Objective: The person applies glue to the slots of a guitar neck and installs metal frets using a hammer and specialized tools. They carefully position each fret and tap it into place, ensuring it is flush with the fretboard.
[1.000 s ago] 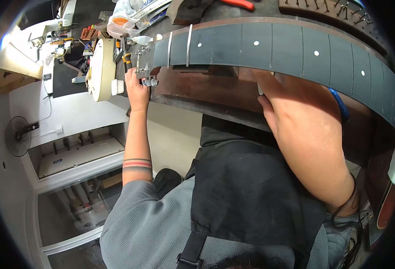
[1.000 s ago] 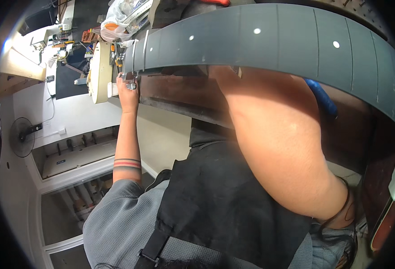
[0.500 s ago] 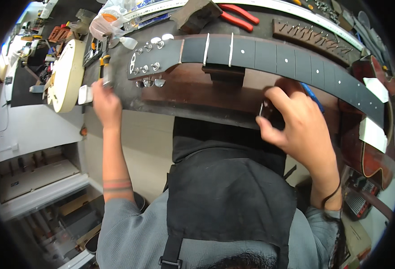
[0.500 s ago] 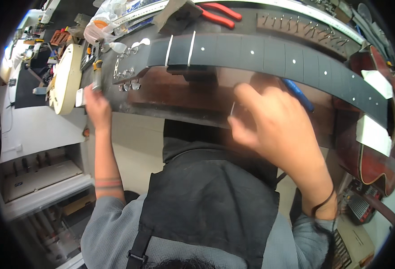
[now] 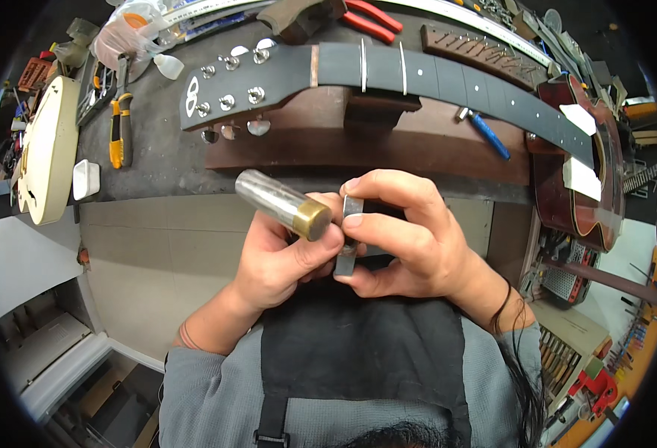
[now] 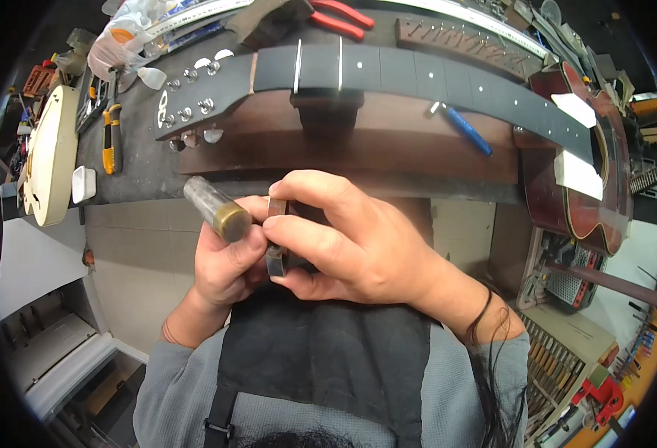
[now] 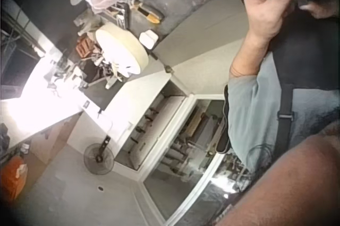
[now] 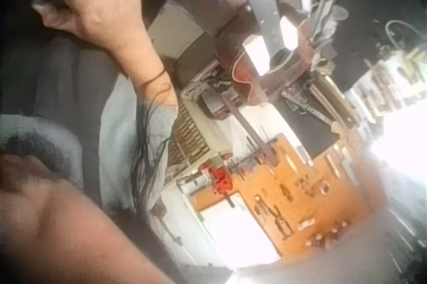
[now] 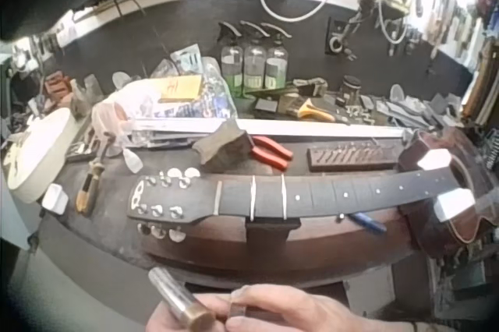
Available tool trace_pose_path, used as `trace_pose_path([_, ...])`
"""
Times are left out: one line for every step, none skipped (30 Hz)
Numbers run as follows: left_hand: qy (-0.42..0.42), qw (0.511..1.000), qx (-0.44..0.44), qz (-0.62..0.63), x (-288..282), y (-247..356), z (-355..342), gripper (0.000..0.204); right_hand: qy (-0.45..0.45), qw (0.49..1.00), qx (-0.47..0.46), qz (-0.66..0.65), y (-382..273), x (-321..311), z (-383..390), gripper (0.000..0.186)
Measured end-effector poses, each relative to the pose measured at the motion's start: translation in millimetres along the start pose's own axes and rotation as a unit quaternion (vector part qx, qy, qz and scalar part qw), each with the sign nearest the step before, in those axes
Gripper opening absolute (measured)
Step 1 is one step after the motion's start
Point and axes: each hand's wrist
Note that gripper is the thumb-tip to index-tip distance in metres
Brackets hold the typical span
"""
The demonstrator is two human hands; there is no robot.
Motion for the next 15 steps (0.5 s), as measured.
trace_pose_path([0.016, 1.0, -0.023, 0.005, 0, -3, 1, 0.026, 0.001, 1.0, 0.006, 0.004, 0, 1, 4, 0.065])
trace_pose_path([0.032, 0.998, -0.046, 0.011, 1, -6, 3, 0.027, -0.016, 1.0, 0.022, 0.004, -2, 0, 9, 0.066])
trace_pose_path([0.047, 0.996, -0.07, 0.015, 2, -10, 4, 0.028, -0.019, 0.999, 0.032, 0.003, -3, 2, 12, 0.068])
trace_pose_path([0.044, 0.996, -0.068, 0.021, -1, -18, 4, 0.033, -0.021, 0.999, 0.043, 0.003, -5, 4, 16, 0.07])
trace_pose_path([0.047, 0.996, -0.068, 0.026, -4, -27, 4, 0.045, -0.024, 0.998, 0.053, 0.003, -7, 6, 20, 0.073])
trace_pose_path([0.04, 0.995, -0.077, 0.047, -6, -29, 5, 0.043, -0.016, 0.998, 0.055, -0.003, -8, 8, 22, 0.073])
trace_pose_path([0.033, 0.993, -0.086, 0.068, -7, -31, 7, 0.04, -0.01, 0.998, 0.058, -0.009, -10, 11, 26, 0.074])
trace_pose_path([0.027, 0.994, -0.081, 0.069, -9, -35, 11, 0.04, -0.005, 0.998, 0.062, -0.015, -12, 13, 32, 0.075])
trace_pose_path([0.019, 0.995, -0.074, 0.067, -10, -39, 14, 0.039, 0.0, 0.998, 0.063, -0.02, -14, 16, 35, 0.076])
trace_pose_path([0.012, 0.996, -0.066, 0.066, -11, -42, 18, 0.038, 0.002, 0.998, 0.063, -0.027, -16, 17, 38, 0.076])
trace_pose_path([0.01, 0.996, -0.064, 0.067, -9, -45, 23, 0.038, 0.004, 0.998, 0.062, -0.031, -19, 19, 41, 0.075])
trace_pose_path([0.006, 0.996, -0.06, 0.067, -5, -46, 27, 0.038, 0.006, 0.998, 0.06, -0.034, -21, 20, 44, 0.075])
trace_pose_path([0.003, 0.996, -0.057, 0.067, -1, -47, 31, 0.037, 0.009, 0.998, 0.058, -0.035, -23, 21, 47, 0.074])
trace_pose_path([0.014, 0.996, -0.055, 0.067, 3, -50, 34, 0.037, 0.012, 0.998, 0.056, -0.035, -26, 23, 51, 0.074])
trace_pose_path([0.026, 0.996, -0.052, 0.067, 8, -51, 38, 0.037, 0.015, 0.998, 0.052, -0.037, -29, 24, 53, 0.073])
Point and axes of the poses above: each hand's wrist, its own z-axis away from the middle knuckle, its own x-axis out of the palm, y = z × x, and after that the axes turned 7 degrees about z, right-handed
